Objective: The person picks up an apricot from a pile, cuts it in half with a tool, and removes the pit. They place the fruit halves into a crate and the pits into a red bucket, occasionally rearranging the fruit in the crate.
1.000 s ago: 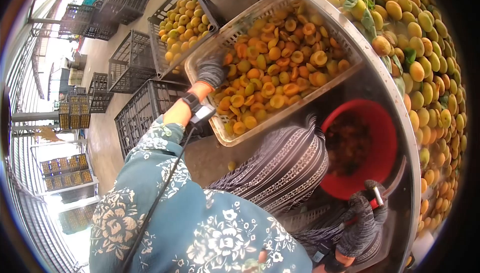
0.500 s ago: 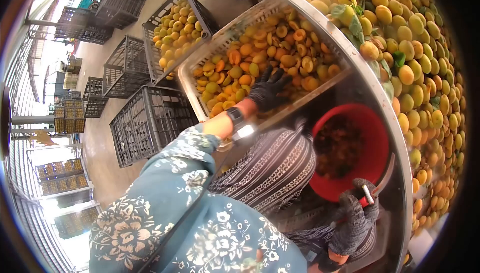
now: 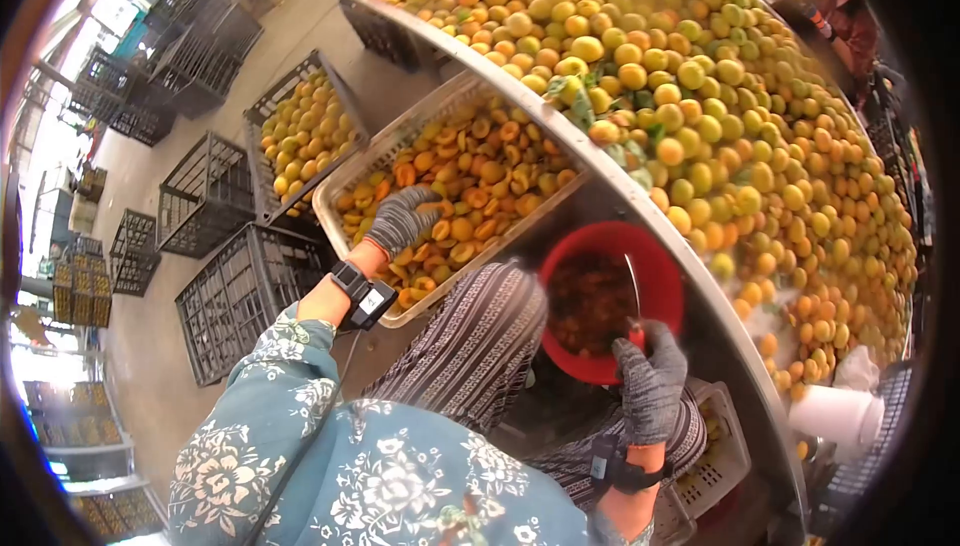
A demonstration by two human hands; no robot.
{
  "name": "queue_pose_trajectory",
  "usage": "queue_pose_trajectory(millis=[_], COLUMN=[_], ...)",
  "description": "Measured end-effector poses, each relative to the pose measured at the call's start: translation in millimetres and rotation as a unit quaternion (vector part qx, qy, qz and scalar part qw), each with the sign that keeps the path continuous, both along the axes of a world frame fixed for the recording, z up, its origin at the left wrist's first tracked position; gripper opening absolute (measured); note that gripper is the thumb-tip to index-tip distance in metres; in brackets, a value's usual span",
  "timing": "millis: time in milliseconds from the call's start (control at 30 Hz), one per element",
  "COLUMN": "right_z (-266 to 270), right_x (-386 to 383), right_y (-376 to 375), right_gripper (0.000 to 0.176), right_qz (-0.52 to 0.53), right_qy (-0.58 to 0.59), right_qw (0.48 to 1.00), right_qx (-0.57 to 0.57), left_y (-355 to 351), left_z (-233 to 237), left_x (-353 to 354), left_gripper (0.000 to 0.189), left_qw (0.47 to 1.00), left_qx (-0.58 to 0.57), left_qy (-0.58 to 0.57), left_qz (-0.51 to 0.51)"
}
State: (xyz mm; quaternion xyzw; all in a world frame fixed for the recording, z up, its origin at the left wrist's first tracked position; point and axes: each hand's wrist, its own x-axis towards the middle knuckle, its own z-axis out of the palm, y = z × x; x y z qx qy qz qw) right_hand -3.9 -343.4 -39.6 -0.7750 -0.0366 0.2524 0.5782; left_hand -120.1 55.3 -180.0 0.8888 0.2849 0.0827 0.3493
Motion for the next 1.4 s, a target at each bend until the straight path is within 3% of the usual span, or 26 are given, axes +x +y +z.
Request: queue_pose_trajectory(millis=[33, 133, 233, 300, 367, 467, 500, 533, 600, 633, 733, 767, 867, 933, 1000, 1033, 1133, 1167, 1267, 1333, 1400], right_z=[14.9, 57.0, 74.2, 69.3, 54.3, 27.9, 19.0, 9.3, 9.4, 14.3, 20.1, 20.4, 16.0, 12.6, 14.4, 10.8, 15.2, 15.4, 19.0, 22.4, 22.3], right_x=[3.5, 15.8, 46.3, 68.5, 86.2, 103.6, 109.8, 116.7, 123.3, 123.0, 129.4, 131.0, 135.8, 141.0, 142.1, 145.9, 148.9, 150.7, 150.7, 149.5, 150.8], right_y=[3.7, 24.4, 35.1, 38.0, 34.7, 20.3, 13.3, 6.4, 1.2, 0.1, 1.4, 2.6, 6.2, 6.9, 7.0, 8.2, 13.3, 14.6, 16.4, 19.5, 17.7], right_gripper=[0.022, 0.022, 0.022, 0.022, 0.022, 0.023, 0.023, 0.023, 0.024, 0.024, 0.025, 0.025, 0.025, 0.025, 0.024, 0.023, 0.021, 0.02, 0.019, 0.018, 0.018], right_qz=[0.012, -0.034, -0.038, -0.053, -0.076, -0.139, -0.143, -0.148, -0.164, -0.163, -0.156, -0.148, -0.136, -0.136, -0.127, -0.132, -0.127, -0.13, -0.133, -0.146, -0.147], right_qy=[0.024, -0.028, -0.07, -0.093, -0.095, -0.082, -0.072, -0.059, -0.047, -0.061, -0.067, -0.062, -0.057, -0.06, -0.063, -0.068, -0.052, -0.047, -0.037, -0.034, -0.043], right_qw=[0.999, 0.983, 0.966, 0.963, 0.958, 0.954, 0.953, 0.952, 0.952, 0.952, 0.954, 0.956, 0.956, 0.956, 0.954, 0.953, 0.953, 0.956, 0.953, 0.948, 0.947], right_qx=[0.029, 0.179, 0.245, 0.248, 0.258, 0.253, 0.257, 0.26, 0.255, 0.25, 0.247, 0.246, 0.252, 0.251, 0.264, 0.264, 0.27, 0.26, 0.27, 0.28, 0.282], left_y=[-3.5, -15.8, -26.5, -31.9, -23.9, -2.1, 4.4, 3.8, -6.3, -10.0, -35.8, -37.7, -22.1, -18.3, -25.8, -40.0, -61.3, -69.0, -98.6, -131.3, -159.1], left_z=[11.6, 69.8, 106.7, 129.3, 127.4, 123.8, 126.4, 130.0, 139.1, 143.1, 158.7, 152.1, 145.8, 131.9, 139.2, 155.3, 166.9, 166.0, 162.3, 151.6, 145.1], left_x=[13.7, 60.8, 110.0, 138.8, 173.6, 213.9, 223.6, 231.7, 247.4, 253.4, 269.7, 282.1, 299.6, 295.5, 288.5, 279.0, 264.0, 264.2, 269.0, 274.3, 278.2], left_gripper=[0.033, 0.026, 0.023, 0.023, 0.023, 0.029, 0.043, 0.043, 0.063, 0.083, 0.082, 0.076, 0.063, 0.046, 0.046, 0.047, 0.056, 0.054, 0.056, 0.056, 0.054], left_qw=[0.994, 0.97, 0.95, 0.955, 0.951, 0.971, 0.983, 0.984, 0.996, 0.997, 0.98, 0.978, 0.981, 0.988, 0.912, 0.879, 0.833, 0.856, 0.839, 0.87, 0.865], left_qx=[-0.043, -0.134, -0.126, -0.109, -0.114, -0.046, -0.028, -0.023, 0.081, 0.075, 0.143, 0.166, 0.157, 0.017, -0.259, -0.338, -0.428, -0.357, -0.45, -0.391, -0.444], left_qy=[-0.097, -0.205, -0.283, -0.274, -0.284, -0.235, -0.183, -0.176, -0.036, 0.005, 0.123, 0.123, 0.106, -0.142, -0.307, -0.326, -0.313, -0.325, -0.259, -0.224, -0.141], left_qz=[0.017, -0.003, -0.045, -0.045, -0.039, -0.019, -0.021, -0.021, 0.022, 0.005, -0.054, -0.017, -0.035, -0.062, -0.085, -0.09, -0.158, -0.185, -0.162, -0.2, -0.186])
